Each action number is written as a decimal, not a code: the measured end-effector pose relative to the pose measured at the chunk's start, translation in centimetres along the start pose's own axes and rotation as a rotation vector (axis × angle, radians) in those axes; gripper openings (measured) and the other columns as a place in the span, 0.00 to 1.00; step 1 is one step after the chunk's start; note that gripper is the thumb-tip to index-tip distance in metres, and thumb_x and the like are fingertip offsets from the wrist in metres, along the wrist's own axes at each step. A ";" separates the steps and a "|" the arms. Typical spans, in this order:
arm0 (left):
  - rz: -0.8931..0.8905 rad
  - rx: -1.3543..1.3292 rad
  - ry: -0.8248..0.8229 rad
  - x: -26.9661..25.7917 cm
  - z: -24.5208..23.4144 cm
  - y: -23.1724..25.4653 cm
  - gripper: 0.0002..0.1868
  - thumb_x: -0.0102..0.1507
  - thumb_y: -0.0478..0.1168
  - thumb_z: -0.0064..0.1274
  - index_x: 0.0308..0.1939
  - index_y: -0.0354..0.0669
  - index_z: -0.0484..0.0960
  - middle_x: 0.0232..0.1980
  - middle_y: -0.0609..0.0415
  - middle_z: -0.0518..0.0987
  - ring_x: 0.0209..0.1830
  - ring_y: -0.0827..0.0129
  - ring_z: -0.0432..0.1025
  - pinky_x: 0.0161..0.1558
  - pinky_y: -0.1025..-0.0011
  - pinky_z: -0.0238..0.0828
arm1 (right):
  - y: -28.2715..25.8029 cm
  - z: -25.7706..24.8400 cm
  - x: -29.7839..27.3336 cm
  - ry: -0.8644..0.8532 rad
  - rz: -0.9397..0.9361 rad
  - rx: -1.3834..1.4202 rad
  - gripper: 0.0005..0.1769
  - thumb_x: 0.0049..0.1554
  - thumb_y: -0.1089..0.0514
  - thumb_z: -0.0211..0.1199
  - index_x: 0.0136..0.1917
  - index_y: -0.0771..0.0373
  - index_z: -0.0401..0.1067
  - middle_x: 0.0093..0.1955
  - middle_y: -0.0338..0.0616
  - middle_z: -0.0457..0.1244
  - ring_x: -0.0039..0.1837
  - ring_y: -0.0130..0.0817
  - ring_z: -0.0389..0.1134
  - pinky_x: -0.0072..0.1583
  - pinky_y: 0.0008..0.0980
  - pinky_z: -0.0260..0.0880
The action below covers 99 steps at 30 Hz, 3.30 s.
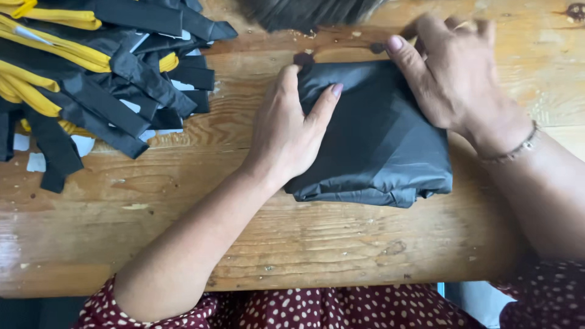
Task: The person folds a black drawstring bag on a wooden table, aligning the edges and pressing the folds flat. They then pull the yellow drawstring to cinch the bag closed and place it with other folded bags.
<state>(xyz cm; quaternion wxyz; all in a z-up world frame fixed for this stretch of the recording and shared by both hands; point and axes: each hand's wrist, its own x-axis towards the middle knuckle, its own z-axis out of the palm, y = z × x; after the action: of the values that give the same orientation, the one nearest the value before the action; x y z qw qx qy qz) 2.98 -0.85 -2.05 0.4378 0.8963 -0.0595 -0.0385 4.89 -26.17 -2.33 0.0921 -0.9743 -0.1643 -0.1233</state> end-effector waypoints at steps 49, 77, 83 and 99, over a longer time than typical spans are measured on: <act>0.564 0.580 -0.614 -1.9 -3.3 1.5 0.75 0.48 0.55 0.75 0.82 0.52 0.31 0.82 0.28 0.32 0.80 0.29 0.27 0.72 0.34 0.22 | -7.2 -7.4 -5.9 -0.439 -0.235 -0.169 0.83 0.31 0.18 0.71 0.86 0.54 0.39 0.85 0.69 0.34 0.80 0.73 0.43 0.62 0.64 0.65; 0.642 0.587 -0.467 -2.5 -2.3 -0.4 0.70 0.48 0.64 0.71 0.82 0.49 0.42 0.82 0.31 0.41 0.82 0.34 0.36 0.73 0.35 0.29 | -8.7 -5.5 -8.4 -0.108 -0.415 -0.792 0.25 0.58 0.70 0.52 0.68 0.70 0.68 0.66 0.69 0.65 0.58 0.54 0.75 0.34 0.30 0.76; 0.650 0.607 -0.453 -2.7 -2.2 -0.6 0.71 0.49 0.64 0.71 0.82 0.49 0.40 0.82 0.31 0.39 0.82 0.33 0.34 0.74 0.35 0.27 | -8.1 -7.2 -8.3 -0.278 -0.295 -0.504 0.38 0.51 0.57 0.58 0.74 0.67 0.58 0.75 0.66 0.56 0.67 0.57 0.68 0.38 0.42 0.82; 0.664 0.607 -0.374 -3.1 -1.9 -0.5 0.69 0.49 0.63 0.70 0.82 0.47 0.44 0.82 0.30 0.40 0.81 0.28 0.37 0.74 0.32 0.33 | -8.1 -7.6 -7.2 -0.377 -0.083 -0.394 0.35 0.51 0.58 0.52 0.74 0.52 0.58 0.74 0.59 0.53 0.31 0.54 0.75 0.27 0.54 0.78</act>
<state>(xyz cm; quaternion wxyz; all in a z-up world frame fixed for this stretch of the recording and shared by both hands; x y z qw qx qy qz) 0.13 1.34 -1.25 0.1270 0.8938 -0.4283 -0.0381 -6.14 -22.43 4.10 -0.1366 -0.9717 -0.1910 0.0272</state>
